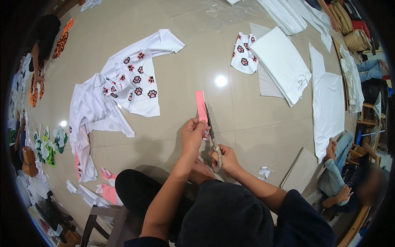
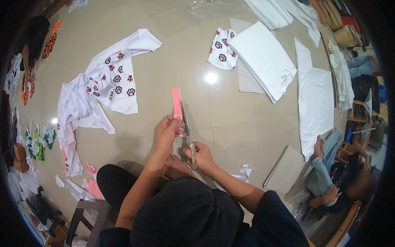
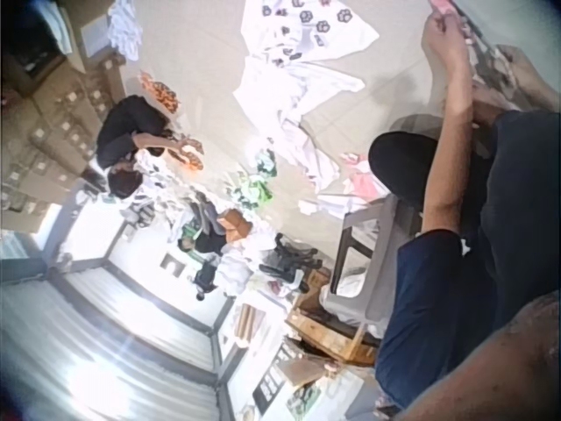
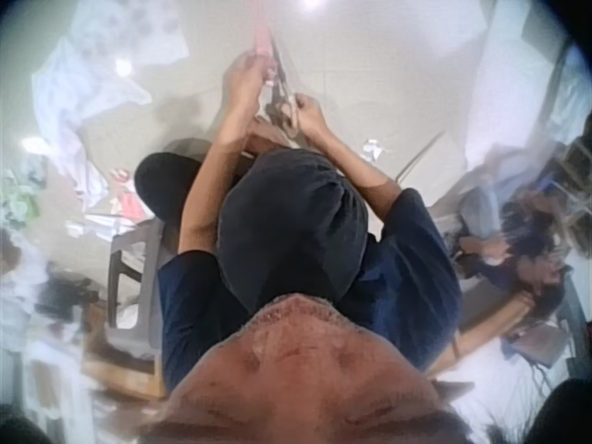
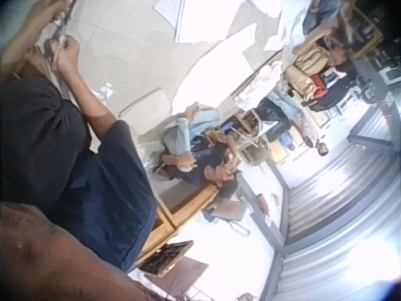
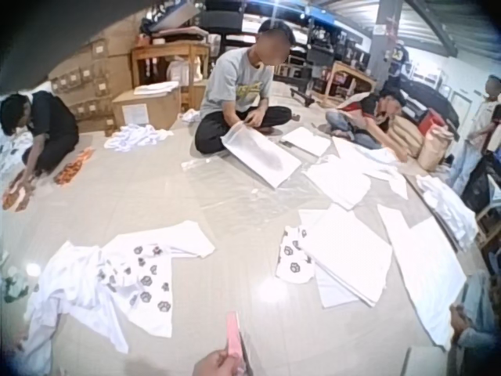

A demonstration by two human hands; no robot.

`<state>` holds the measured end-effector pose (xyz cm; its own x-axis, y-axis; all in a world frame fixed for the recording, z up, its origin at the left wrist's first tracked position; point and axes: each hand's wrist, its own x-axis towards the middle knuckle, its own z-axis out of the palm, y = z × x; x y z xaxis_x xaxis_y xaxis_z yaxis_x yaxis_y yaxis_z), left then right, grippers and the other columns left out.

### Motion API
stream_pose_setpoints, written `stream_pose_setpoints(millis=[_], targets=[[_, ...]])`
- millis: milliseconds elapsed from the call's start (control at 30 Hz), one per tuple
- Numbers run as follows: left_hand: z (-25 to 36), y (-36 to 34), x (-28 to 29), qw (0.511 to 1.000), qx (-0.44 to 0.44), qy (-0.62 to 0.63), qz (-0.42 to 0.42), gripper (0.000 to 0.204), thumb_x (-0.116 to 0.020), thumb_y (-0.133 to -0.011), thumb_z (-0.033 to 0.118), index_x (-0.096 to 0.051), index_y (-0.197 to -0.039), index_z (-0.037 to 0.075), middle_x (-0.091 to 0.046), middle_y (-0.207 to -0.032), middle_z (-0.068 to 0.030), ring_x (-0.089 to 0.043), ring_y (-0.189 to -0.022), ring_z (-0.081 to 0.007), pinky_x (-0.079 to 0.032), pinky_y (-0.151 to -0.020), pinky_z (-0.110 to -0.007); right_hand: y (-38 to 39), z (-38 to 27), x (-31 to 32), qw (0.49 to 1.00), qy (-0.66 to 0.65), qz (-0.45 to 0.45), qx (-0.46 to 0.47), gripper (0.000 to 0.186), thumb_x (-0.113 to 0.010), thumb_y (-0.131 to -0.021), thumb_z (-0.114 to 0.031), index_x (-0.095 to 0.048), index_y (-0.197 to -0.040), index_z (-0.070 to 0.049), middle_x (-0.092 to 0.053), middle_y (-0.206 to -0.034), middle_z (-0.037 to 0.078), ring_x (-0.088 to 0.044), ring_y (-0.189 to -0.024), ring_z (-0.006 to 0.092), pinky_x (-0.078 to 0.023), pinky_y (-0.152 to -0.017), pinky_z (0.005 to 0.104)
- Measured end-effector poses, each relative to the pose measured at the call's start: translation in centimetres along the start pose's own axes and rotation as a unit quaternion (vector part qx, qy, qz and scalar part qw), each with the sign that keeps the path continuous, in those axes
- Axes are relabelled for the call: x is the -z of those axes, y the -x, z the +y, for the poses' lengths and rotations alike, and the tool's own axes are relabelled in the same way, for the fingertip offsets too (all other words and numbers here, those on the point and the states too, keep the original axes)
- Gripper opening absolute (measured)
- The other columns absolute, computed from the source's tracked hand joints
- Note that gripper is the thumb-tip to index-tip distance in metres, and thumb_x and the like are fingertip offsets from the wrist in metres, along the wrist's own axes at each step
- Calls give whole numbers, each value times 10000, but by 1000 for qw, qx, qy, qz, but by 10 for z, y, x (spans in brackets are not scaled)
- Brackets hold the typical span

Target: The person cuts a long pink fabric strip into smaller pieces using shears while sitting on the floor. They then cut a white fabric piece with a paw print pattern into separate sections.

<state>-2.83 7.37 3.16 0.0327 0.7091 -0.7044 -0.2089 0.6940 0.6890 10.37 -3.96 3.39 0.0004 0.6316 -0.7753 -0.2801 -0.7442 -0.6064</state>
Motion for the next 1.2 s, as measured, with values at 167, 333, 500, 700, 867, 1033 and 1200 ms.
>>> stream_pose_setpoints(millis=[167,333,500,700,867,1033,1200], targets=[[-6,-2,7,1000,-7,15,-4,165,-711,-970,218,-701,-1037,68,-725,-848,-31,-543,-620,-52,-425,-589,-224,-3,-13,-13,1000,9,18,-17,170,-758,-908,-141,-621,-878,-46,-605,-704,15,-588,-526,112,-459,-509,265],[-8,-2,9,1000,-10,23,-9,149,-717,-964,213,-706,-1017,74,-723,-849,-30,-534,-637,-43,-408,-585,-209,-5,-14,-14,1000,2,22,-16,169,-763,-905,-139,-629,-884,-39,-619,-715,21,-592,-529,111,-455,-498,263],[-9,-3,10,1000,-5,22,-8,141,-712,-965,200,-706,-1015,69,-723,-853,-31,-529,-643,-36,-395,-573,-203,-7,-9,-12,1000,2,21,-13,158,-763,-903,-126,-640,-896,-28,-636,-736,25,-594,-535,105,-473,-496,256],[-9,-4,12,1000,-3,25,-4,136,-706,-967,198,-710,-987,64,-724,-862,-36,-528,-640,-35,-392,-564,-207,-8,-5,-11,1000,4,19,-13,154,-767,-894,-113,-643,-906,-23,-660,-763,31,-597,-543,100,-497,-508,253],[-2,-1,10,999,31,2,31,206,-728,-973,253,-709,-927,54,-700,-839,-18,-570,-657,-60,-424,-571,-215,-8,-2,-8,1000,13,26,-11,152,-768,-882,-110,-647,-895,-18,-678,-782,37,-599,-563,96,-515,-525,249],[-6,-6,2,999,11,7,42,284,-728,-998,269,-693,-905,2,-651,-799,-26,-579,-632,-84,-470,-577,-250,-6,-1,-10,999,21,26,-3,137,-759,-881,-95,-650,-890,-13,-677,-782,36,-586,-578,87,-521,-530,251],[-14,-11,0,998,-5,25,53,224,-722,-997,197,-655,-895,9,-652,-785,-37,-584,-620,-88,-488,-577,-250,-7,2,-10,999,22,30,-11,128,-755,-881,-81,-644,-878,-17,-674,-776,33,-583,-579,86,-522,-528,251]])
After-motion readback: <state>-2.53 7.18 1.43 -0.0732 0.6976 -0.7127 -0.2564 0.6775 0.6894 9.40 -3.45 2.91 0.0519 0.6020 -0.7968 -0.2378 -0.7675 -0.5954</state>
